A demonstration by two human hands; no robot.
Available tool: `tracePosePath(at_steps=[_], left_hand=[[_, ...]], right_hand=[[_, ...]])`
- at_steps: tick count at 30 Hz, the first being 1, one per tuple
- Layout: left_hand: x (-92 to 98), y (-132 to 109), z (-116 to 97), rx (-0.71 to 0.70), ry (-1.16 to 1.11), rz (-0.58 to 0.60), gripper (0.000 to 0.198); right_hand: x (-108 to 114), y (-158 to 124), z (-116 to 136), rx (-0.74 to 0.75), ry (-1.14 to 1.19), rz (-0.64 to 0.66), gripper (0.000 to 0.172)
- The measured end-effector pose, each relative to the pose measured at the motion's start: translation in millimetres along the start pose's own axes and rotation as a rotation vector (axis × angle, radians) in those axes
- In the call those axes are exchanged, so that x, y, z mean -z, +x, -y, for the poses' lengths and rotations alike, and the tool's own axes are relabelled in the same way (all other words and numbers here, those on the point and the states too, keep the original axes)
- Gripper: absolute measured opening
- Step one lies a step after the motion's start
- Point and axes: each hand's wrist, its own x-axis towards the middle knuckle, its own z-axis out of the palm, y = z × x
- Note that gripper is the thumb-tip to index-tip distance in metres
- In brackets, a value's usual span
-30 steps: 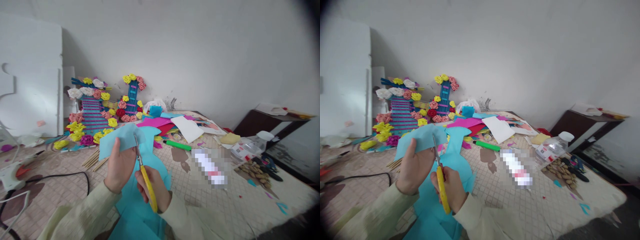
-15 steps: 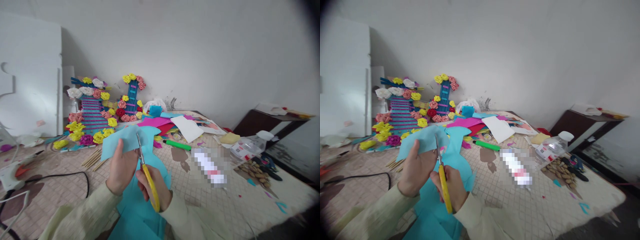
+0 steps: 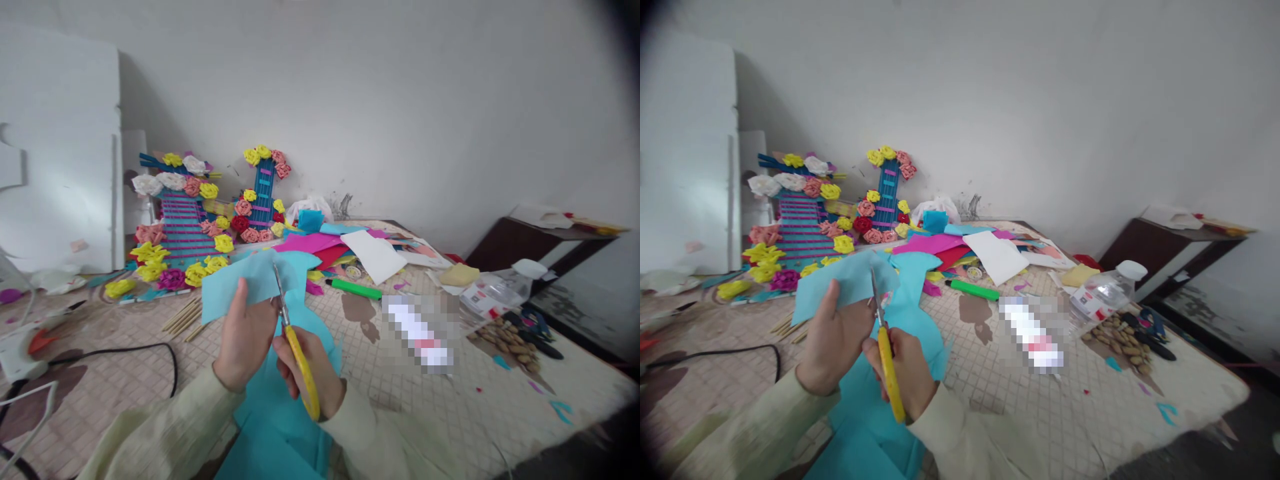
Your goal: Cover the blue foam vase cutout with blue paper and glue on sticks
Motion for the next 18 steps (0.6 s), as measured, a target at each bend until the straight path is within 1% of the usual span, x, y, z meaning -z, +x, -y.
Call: tracePosePath(at_steps=[9, 12, 15, 18], left_hand=[[-0.9, 0.8, 0.5, -0.066, -0.033, -0.045, 0.042], [-2.7, 0.5, 0.2, -0.054, -0.033, -0.049, 0.044], [-3.8, 0.2, -0.3, -0.056, -0.025, -0.053, 0.042], [-4.8, -0.4, -1.3, -0.031, -0.024, -0.077, 0.044]], right_hand=[[-0.6, 3.0, -5.4, -0.013, -0.015, -0.002, 0.044], [-0.9, 3.8, -5.6, -0.013, -0.014, -0.003, 0.045], [-0.8, 3.8, -4.4, -0.011, -0.009, -0.004, 0.044], [-0.3, 2.9, -2.6, -0.005, -0.002, -0.010, 0.044]])
